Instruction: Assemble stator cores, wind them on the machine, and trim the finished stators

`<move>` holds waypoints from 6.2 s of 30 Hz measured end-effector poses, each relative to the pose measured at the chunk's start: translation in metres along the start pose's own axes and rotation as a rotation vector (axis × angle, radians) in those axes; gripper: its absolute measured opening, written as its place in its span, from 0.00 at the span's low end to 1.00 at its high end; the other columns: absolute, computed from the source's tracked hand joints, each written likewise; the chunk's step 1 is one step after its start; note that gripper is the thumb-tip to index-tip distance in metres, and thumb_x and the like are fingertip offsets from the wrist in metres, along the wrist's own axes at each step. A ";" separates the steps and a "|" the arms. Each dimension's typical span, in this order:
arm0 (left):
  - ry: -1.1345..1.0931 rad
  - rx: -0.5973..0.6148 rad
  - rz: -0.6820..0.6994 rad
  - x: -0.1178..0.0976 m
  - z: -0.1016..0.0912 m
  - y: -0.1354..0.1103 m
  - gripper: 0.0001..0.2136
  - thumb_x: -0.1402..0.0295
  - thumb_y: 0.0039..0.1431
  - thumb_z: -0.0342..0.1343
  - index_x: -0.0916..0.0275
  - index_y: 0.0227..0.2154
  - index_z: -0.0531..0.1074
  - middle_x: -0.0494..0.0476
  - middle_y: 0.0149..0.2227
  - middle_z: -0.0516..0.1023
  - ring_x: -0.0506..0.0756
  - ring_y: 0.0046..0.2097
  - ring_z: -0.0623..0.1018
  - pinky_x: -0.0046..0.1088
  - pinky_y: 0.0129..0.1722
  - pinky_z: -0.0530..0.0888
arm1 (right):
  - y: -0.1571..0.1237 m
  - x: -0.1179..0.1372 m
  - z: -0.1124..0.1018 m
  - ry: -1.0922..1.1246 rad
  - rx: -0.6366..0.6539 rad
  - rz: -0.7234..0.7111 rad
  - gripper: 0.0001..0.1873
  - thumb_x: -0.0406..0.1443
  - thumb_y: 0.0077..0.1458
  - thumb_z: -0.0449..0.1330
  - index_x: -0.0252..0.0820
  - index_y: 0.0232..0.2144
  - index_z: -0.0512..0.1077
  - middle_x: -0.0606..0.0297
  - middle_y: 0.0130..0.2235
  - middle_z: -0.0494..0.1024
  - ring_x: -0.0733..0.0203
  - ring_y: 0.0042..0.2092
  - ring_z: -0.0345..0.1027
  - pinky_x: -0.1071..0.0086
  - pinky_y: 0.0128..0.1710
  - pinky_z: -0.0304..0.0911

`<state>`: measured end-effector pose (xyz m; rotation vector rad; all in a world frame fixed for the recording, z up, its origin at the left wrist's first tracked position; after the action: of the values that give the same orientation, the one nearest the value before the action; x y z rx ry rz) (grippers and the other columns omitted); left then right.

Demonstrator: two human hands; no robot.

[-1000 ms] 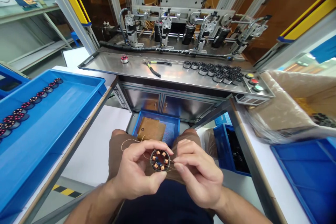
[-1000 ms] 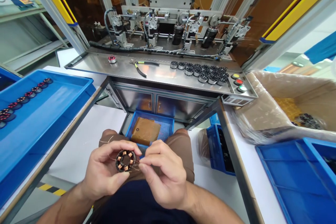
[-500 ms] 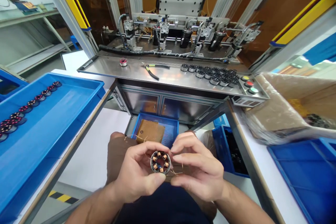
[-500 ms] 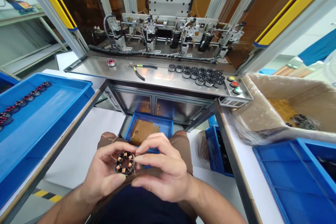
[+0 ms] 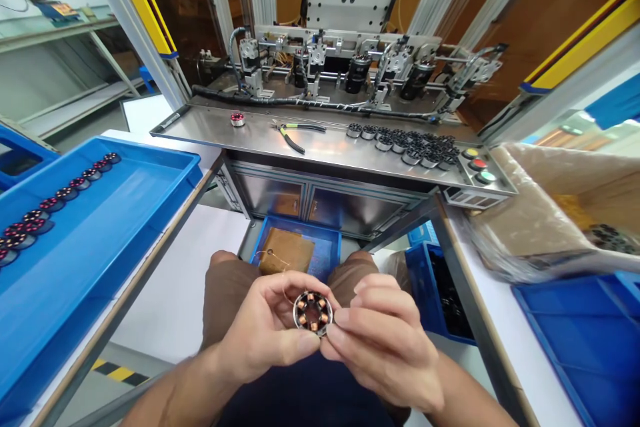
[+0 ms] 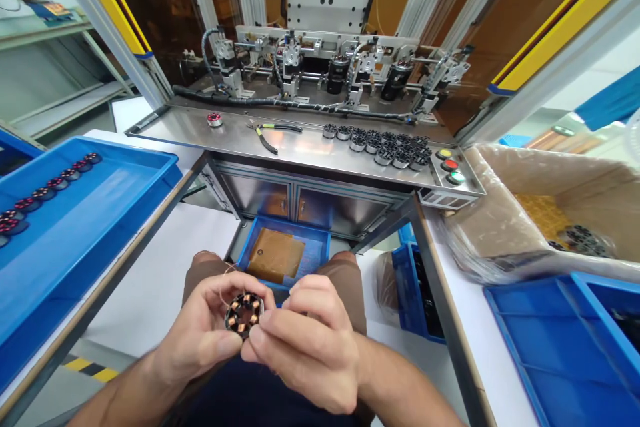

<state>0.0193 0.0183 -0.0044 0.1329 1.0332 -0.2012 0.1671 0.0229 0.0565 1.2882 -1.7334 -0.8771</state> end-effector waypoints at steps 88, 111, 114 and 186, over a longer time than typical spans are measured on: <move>-0.086 -0.023 0.221 -0.004 -0.017 -0.004 0.18 0.72 0.55 0.67 0.54 0.47 0.71 0.55 0.50 0.82 0.56 0.57 0.77 0.32 0.57 0.74 | -0.017 -0.029 0.021 0.424 -0.059 0.558 0.06 0.29 0.63 0.56 0.41 0.34 0.71 0.64 0.31 0.72 0.63 0.33 0.69 0.69 0.33 0.68; -0.205 0.084 -0.198 0.025 -0.007 0.008 0.17 0.64 0.52 0.69 0.64 0.42 0.75 0.55 0.30 0.81 0.48 0.26 0.80 0.18 0.26 0.75 | 0.012 -0.035 -0.002 0.378 0.163 0.218 0.11 0.35 0.60 0.64 0.41 0.46 0.75 0.60 0.33 0.75 0.60 0.33 0.72 0.64 0.33 0.72; -0.196 0.047 -0.189 0.025 -0.007 0.008 0.17 0.64 0.51 0.70 0.64 0.41 0.75 0.52 0.28 0.79 0.49 0.25 0.80 0.18 0.24 0.75 | 0.016 -0.030 -0.003 0.335 0.161 0.212 0.07 0.31 0.60 0.62 0.40 0.42 0.77 0.60 0.31 0.77 0.61 0.32 0.73 0.65 0.31 0.72; -0.105 -0.029 0.255 0.003 -0.009 0.025 0.29 0.78 0.47 0.71 0.52 0.52 0.72 0.52 0.51 0.79 0.54 0.54 0.79 0.28 0.55 0.76 | 0.023 -0.040 -0.006 0.268 0.068 0.426 0.05 0.24 0.59 0.58 0.34 0.32 0.72 0.60 0.29 0.75 0.65 0.32 0.68 0.71 0.31 0.67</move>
<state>0.0192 0.0440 -0.0113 0.2236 0.9047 0.0384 0.1700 0.0671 0.0722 0.9712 -1.7392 -0.3852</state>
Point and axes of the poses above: each hand's wrist, its own y-axis towards the middle knuckle, its own z-axis out of the palm, x = y × z, the point moved 6 cm from there along y, towards the middle knuckle
